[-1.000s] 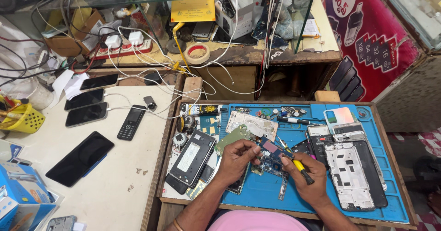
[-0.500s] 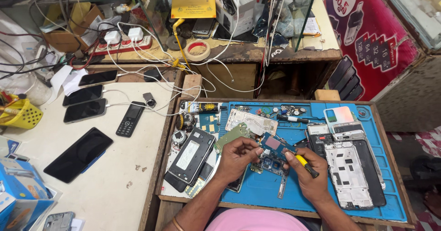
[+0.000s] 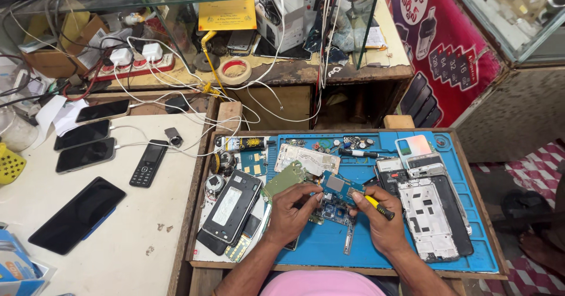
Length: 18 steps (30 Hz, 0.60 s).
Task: The person repairs a disassembled smartphone at a workbench, holding the phone motherboard in one hand and using a screwdriver with the other to work on components on the board. They reposition the board and continue screwdriver work on it throughout the clip, with other phone parts and boards laid out on the blue mat.
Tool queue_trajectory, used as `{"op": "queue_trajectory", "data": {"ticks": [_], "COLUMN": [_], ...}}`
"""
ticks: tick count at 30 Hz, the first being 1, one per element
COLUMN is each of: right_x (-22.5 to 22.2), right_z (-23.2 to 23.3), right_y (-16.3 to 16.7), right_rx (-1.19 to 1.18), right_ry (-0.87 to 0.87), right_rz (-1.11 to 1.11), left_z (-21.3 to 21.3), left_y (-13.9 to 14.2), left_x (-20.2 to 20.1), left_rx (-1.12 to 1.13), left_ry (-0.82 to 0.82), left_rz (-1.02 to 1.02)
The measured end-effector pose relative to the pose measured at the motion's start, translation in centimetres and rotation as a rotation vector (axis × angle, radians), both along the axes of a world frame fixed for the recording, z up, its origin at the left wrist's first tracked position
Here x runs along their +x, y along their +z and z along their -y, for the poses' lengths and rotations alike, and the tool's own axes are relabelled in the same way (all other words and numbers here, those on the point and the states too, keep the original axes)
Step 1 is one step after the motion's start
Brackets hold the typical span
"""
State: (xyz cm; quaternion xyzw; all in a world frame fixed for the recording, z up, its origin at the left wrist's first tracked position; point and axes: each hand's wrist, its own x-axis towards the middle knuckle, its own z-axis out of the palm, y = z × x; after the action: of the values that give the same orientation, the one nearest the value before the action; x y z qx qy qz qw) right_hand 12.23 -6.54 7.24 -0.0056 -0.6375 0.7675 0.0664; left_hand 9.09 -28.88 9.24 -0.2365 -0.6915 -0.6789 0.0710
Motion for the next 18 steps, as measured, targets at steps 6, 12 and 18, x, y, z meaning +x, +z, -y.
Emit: {"op": "queue_trajectory", "data": {"ticks": [6,12,18], "right_x": [-0.4,-0.7,-0.6], "right_z": [-0.4,-0.7,-0.6], "right_y": [-0.3,-0.7,-1.3], "right_rx": [-0.143,-0.192,-0.220], "right_ry": [0.062,0.048,0.029], "right_rz": [0.001,0.069,0.057], "left_z": [-0.1,-0.1,0.1], "left_y": [0.1,0.0,0.1], "left_x": [0.0,-0.3,-0.1], "left_rx": [-0.033,-0.070,-0.099], "left_ry": [0.002,-0.031,-0.032], "left_rz": [0.018,0.048,0.029]}}
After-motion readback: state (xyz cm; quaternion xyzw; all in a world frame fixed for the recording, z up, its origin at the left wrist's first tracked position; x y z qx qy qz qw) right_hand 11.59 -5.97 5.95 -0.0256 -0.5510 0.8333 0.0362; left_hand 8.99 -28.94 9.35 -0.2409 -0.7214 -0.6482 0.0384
